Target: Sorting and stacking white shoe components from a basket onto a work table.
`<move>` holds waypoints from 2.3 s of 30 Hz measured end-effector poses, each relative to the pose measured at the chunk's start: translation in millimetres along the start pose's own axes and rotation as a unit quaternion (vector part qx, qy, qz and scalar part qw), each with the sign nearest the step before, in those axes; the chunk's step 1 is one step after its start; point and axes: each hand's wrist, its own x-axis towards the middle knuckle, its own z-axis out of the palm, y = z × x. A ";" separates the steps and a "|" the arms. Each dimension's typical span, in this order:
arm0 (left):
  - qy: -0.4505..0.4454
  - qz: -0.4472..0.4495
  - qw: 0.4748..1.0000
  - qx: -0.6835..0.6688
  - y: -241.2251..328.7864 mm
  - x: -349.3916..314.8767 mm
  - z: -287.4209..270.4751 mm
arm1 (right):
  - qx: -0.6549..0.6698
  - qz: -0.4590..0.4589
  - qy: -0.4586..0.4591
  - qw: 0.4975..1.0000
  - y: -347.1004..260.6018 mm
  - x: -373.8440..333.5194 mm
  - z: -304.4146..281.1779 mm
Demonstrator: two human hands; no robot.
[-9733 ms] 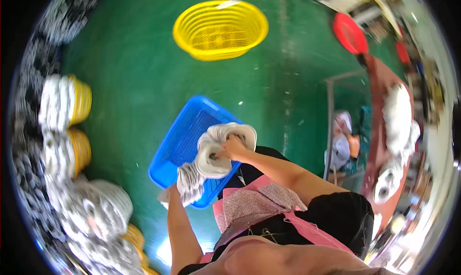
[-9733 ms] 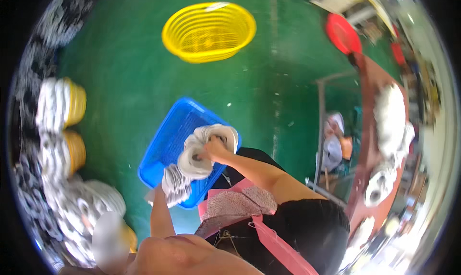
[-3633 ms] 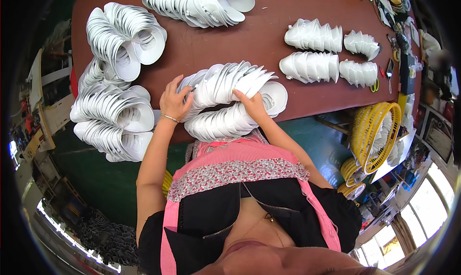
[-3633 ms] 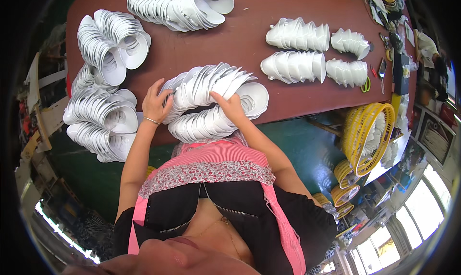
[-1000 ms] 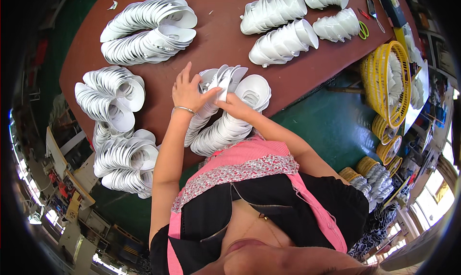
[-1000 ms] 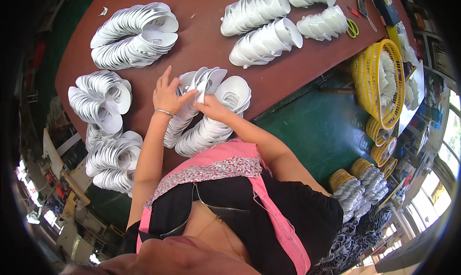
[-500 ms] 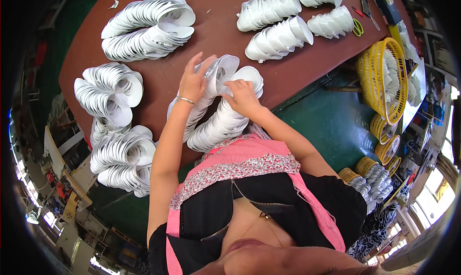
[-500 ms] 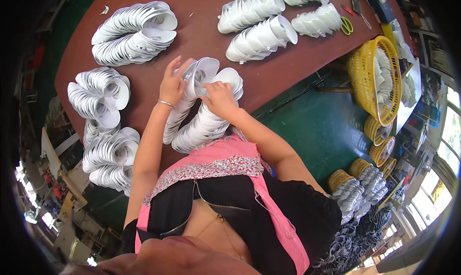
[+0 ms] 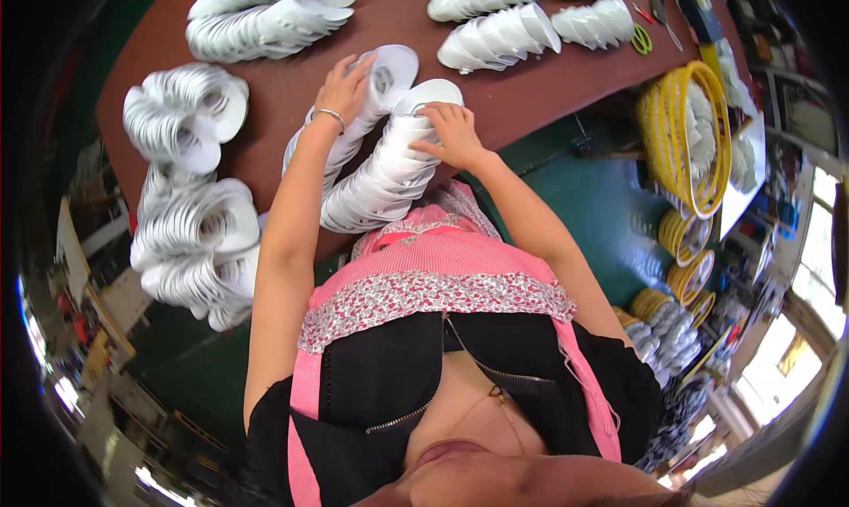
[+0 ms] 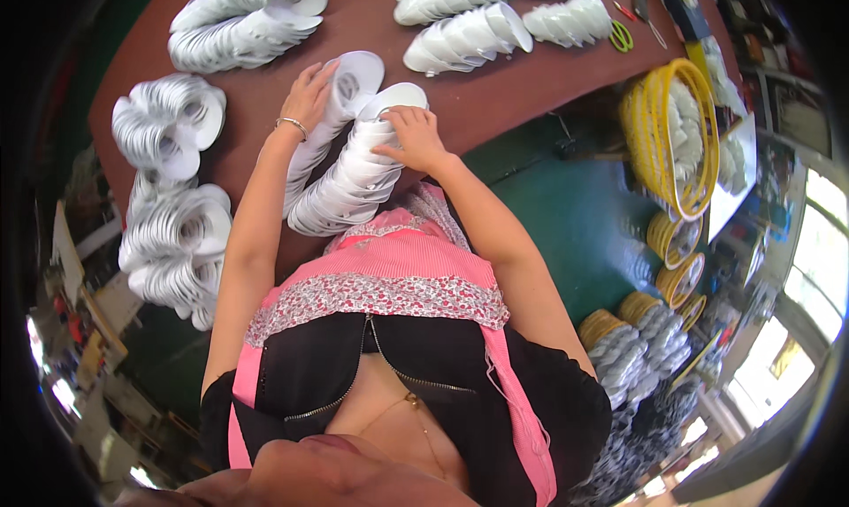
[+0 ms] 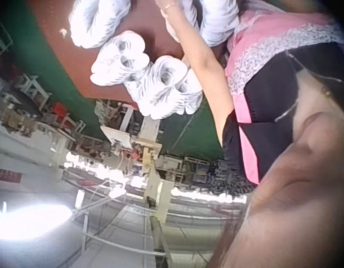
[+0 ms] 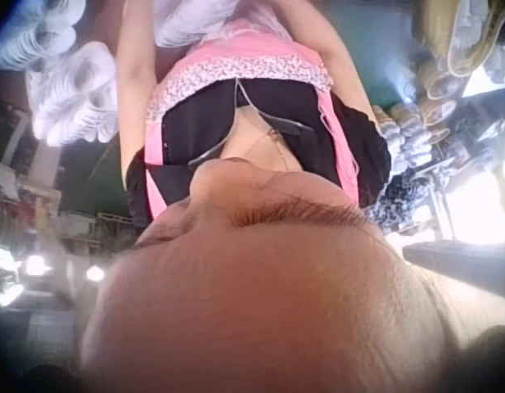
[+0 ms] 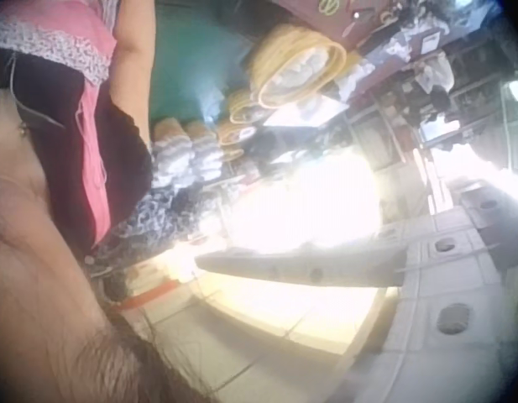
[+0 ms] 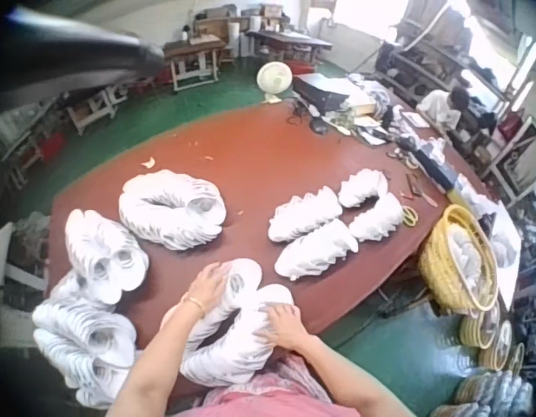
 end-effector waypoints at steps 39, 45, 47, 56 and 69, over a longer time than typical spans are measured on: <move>0.291 -0.145 0.938 0.120 88.6 -310.2 47.3 | -0.071 -0.034 -0.009 0.997 17.4 -3.1 6.0; 0.297 -0.221 0.919 0.139 115.2 -282.0 45.7 | -0.056 -0.040 0.010 0.998 17.0 -6.8 10.8; 0.276 -0.296 0.905 0.128 117.7 -275.7 55.5 | -0.057 -0.043 0.009 0.997 16.9 -7.3 10.5; 0.189 -0.056 0.977 0.078 114.0 -258.4 40.5 | -0.042 -0.053 -0.037 0.997 25.5 5.3 9.6; 0.170 -0.016 0.978 0.123 105.1 -256.7 35.6 | -0.004 -0.051 -0.030 0.998 28.2 3.5 9.6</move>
